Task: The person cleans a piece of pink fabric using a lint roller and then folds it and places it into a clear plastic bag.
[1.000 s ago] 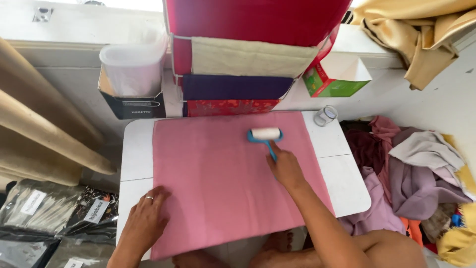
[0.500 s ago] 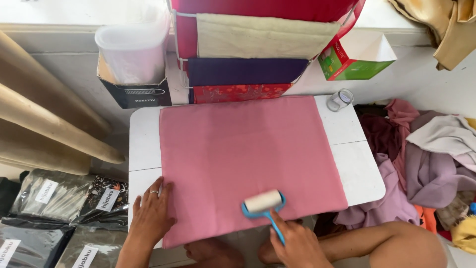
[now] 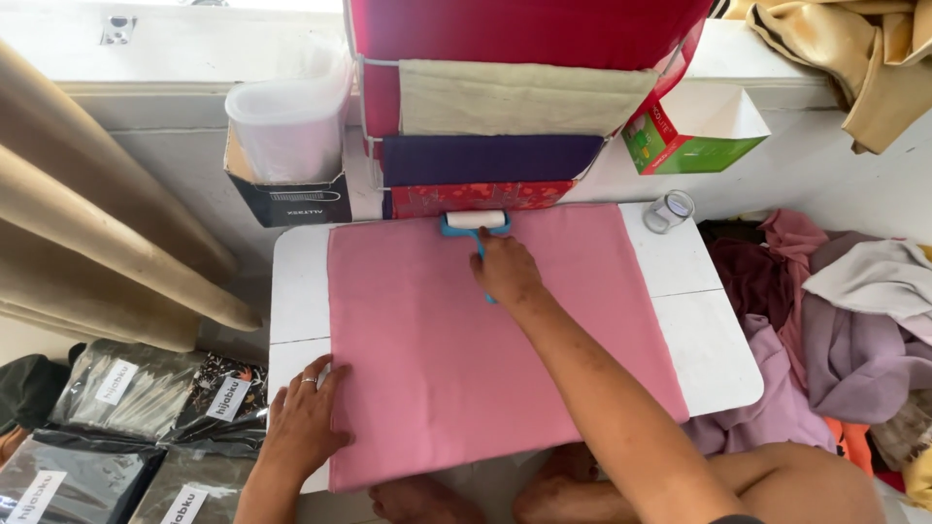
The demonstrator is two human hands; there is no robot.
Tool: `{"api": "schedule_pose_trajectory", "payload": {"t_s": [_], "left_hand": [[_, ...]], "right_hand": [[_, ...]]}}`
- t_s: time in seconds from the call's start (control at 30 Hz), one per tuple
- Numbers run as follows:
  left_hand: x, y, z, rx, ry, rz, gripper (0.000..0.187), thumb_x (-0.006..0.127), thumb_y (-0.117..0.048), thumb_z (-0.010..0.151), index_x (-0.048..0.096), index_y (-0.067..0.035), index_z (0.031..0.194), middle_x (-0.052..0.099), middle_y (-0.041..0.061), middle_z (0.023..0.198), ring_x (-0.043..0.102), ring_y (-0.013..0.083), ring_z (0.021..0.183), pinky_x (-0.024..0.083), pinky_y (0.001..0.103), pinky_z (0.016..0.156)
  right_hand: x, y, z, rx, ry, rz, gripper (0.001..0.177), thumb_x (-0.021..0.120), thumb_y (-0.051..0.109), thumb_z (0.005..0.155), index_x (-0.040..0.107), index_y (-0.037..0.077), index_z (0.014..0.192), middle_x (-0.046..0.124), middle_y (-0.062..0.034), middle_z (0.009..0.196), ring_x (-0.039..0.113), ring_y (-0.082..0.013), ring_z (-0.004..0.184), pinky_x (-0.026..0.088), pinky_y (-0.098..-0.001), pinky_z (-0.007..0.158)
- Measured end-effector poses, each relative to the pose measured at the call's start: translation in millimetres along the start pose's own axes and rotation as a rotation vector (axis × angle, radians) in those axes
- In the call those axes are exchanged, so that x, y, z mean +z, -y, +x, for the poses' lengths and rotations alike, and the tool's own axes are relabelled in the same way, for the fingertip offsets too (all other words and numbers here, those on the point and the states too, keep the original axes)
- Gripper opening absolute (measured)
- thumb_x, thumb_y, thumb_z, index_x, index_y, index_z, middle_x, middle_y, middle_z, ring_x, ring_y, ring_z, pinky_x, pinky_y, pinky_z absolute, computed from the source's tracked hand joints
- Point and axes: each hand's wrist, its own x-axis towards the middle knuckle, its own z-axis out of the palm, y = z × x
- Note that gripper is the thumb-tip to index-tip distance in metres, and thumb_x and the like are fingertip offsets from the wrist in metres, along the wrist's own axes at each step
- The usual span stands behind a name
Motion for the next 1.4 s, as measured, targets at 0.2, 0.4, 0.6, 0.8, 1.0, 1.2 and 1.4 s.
{"api": "schedule_pose_trajectory", "payload": {"t_s": [0.2,0.4,0.6,0.8,1.0,1.2,1.4], "left_hand": [[-13,-9,-11,0.033,-0.012,-0.065,0.106,0.086,-0.021,0.074,0.022,-0.030,0.158,0.015,0.004,0.168,0.032,0.0288,0.148,0.036,0.054,0.118],[9,0,-5,0.103,-0.055,-0.012,0.091,0.088,-0.016,0.068,0.041,-0.024,0.146,0.026,-0.001,0.165,0.033,0.0230,0.148,0.037,0.050,0.117],[3,-5,-8,0.089,-0.054,-0.037,0.087,0.077,-0.003,0.067,0.043,-0.024,0.144,0.029,-0.001,0.163,0.034,0.0226,0.147,0.039,0.049,0.116],[11,0,-6,0.097,-0.103,-0.041,0.091,0.066,0.010,0.068,0.038,-0.019,0.149,0.030,-0.001,0.163,0.036,0.0236,0.146,0.043,0.050,0.112],[-4,-5,-7,0.059,-0.015,-0.011,0.093,0.074,0.007,0.069,0.036,-0.018,0.150,0.028,-0.003,0.162,0.035,0.0232,0.145,0.042,0.051,0.112],[-5,1,-7,0.074,-0.034,-0.105,0.089,0.082,-0.015,0.066,0.042,-0.023,0.145,0.032,-0.005,0.159,0.039,0.0234,0.142,0.039,0.053,0.111],[-8,7,-11,0.098,-0.175,-0.184,0.070,0.064,-0.005,0.079,0.046,-0.016,0.147,0.038,0.007,0.157,0.049,0.0336,0.134,0.048,0.056,0.102]], "right_hand": [[3,-4,-112,-0.086,-0.027,-0.053,0.060,0.054,0.034,0.095,0.050,0.009,0.149,0.070,-0.0269,0.078,0.067,-0.0536,0.071,0.051,-0.0646,0.064],[7,-12,-256,-0.018,0.127,-0.023,0.061,0.056,0.041,0.093,0.049,0.020,0.150,0.074,-0.0177,0.084,0.068,-0.0469,0.074,0.050,-0.0618,0.065],[38,-12,-317,-0.104,0.164,-0.087,0.065,0.062,0.058,0.083,0.052,0.042,0.145,0.078,0.0055,0.081,0.072,-0.0387,0.063,0.055,-0.0631,0.055],[18,71,-233,-0.245,0.064,-0.128,0.052,0.057,0.037,0.095,0.055,0.013,0.141,0.072,-0.0177,0.068,0.070,-0.0435,0.061,0.053,-0.0611,0.053],[-7,102,-70,-0.109,0.142,0.016,0.030,0.048,0.030,0.096,0.061,0.013,0.117,0.074,-0.0187,0.087,0.070,-0.0483,0.082,0.055,-0.0607,0.072],[17,94,5,-0.062,0.103,0.239,0.048,0.073,0.043,0.075,0.074,0.017,0.115,0.074,-0.0124,0.082,0.071,-0.0386,0.096,0.053,-0.0460,0.084],[24,80,-100,-0.213,0.047,0.204,0.054,0.064,0.034,0.083,0.067,0.019,0.135,0.073,-0.0163,0.077,0.072,-0.0425,0.082,0.051,-0.0537,0.069]]}}
